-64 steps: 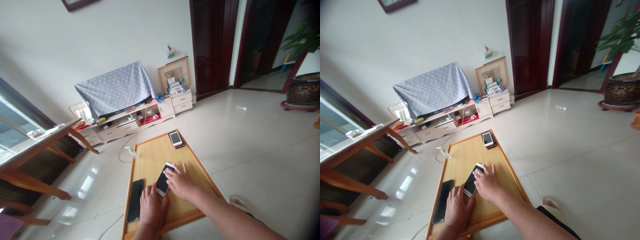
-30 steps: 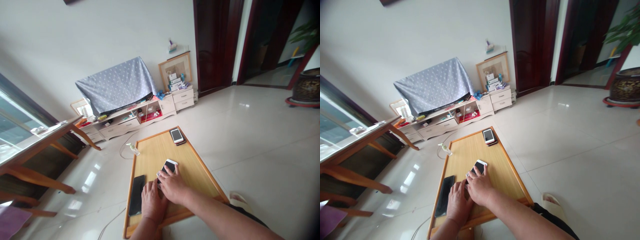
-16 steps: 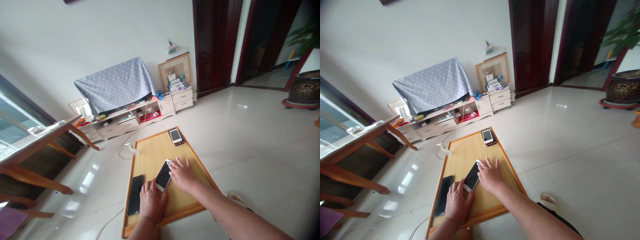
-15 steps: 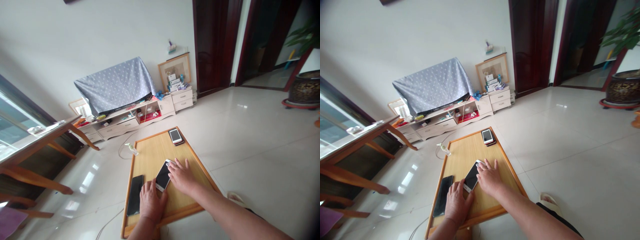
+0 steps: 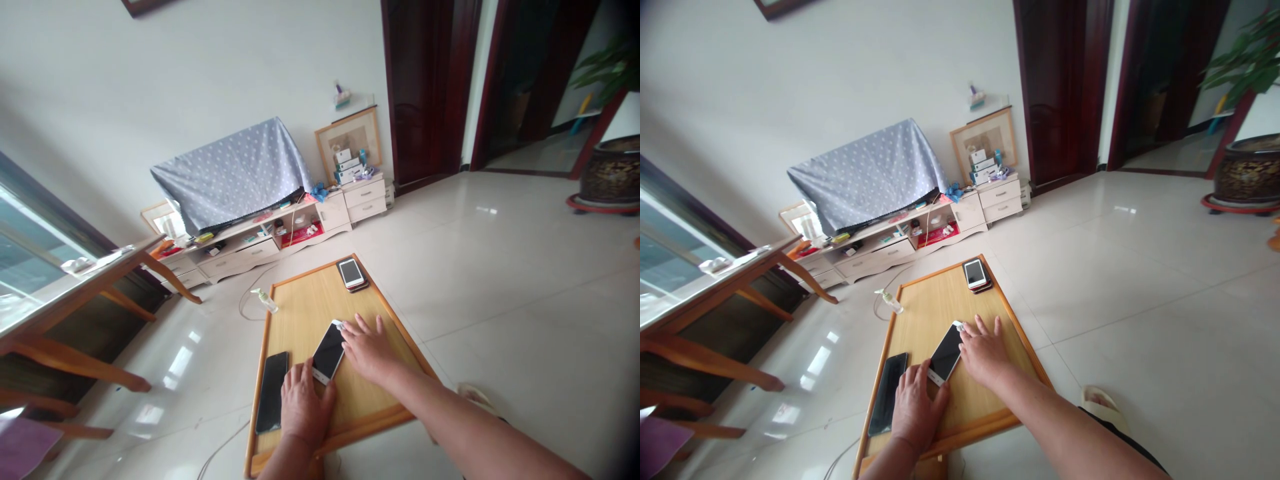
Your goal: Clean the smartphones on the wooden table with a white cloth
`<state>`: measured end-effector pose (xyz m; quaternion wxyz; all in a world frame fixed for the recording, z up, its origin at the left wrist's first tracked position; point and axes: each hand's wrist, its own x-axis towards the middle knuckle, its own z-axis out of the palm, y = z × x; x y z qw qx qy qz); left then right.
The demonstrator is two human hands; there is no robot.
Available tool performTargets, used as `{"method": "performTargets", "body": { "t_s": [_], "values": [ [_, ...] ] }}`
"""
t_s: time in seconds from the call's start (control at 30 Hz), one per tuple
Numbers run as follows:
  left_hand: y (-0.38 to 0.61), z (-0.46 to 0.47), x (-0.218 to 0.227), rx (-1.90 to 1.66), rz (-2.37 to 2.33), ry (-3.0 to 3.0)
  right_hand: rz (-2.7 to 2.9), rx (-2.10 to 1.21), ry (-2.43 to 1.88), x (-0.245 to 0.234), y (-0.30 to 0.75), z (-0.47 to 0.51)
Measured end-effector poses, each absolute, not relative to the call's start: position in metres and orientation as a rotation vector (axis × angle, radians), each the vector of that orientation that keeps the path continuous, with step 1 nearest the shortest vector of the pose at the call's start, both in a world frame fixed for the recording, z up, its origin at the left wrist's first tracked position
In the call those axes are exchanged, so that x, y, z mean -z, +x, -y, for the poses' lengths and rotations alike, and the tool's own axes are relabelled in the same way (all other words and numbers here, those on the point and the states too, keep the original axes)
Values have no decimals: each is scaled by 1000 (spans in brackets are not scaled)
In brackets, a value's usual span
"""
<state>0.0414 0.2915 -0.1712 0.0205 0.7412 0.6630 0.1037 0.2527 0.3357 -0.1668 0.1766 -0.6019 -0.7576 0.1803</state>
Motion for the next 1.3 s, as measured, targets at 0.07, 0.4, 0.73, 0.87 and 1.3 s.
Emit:
{"method": "performTargets", "body": {
  "t_s": [0.07,0.4,0.73,0.87,1.3],
  "values": [
    [42,-292,171,-323,-2056,2298,2139,-514,-1710,167,252,-334],
    [40,-294,173,-311,-2037,2271,2282,-571,-1354,157,219,-293],
    [41,-293,172,-331,-2044,2302,2109,-519,-1661,166,244,-325],
    [40,-295,173,-333,-2032,2291,2178,-545,-1463,161,225,-301],
    [41,-292,170,-333,-2053,2288,2048,-509,-1704,166,253,-333]
  ]
}}
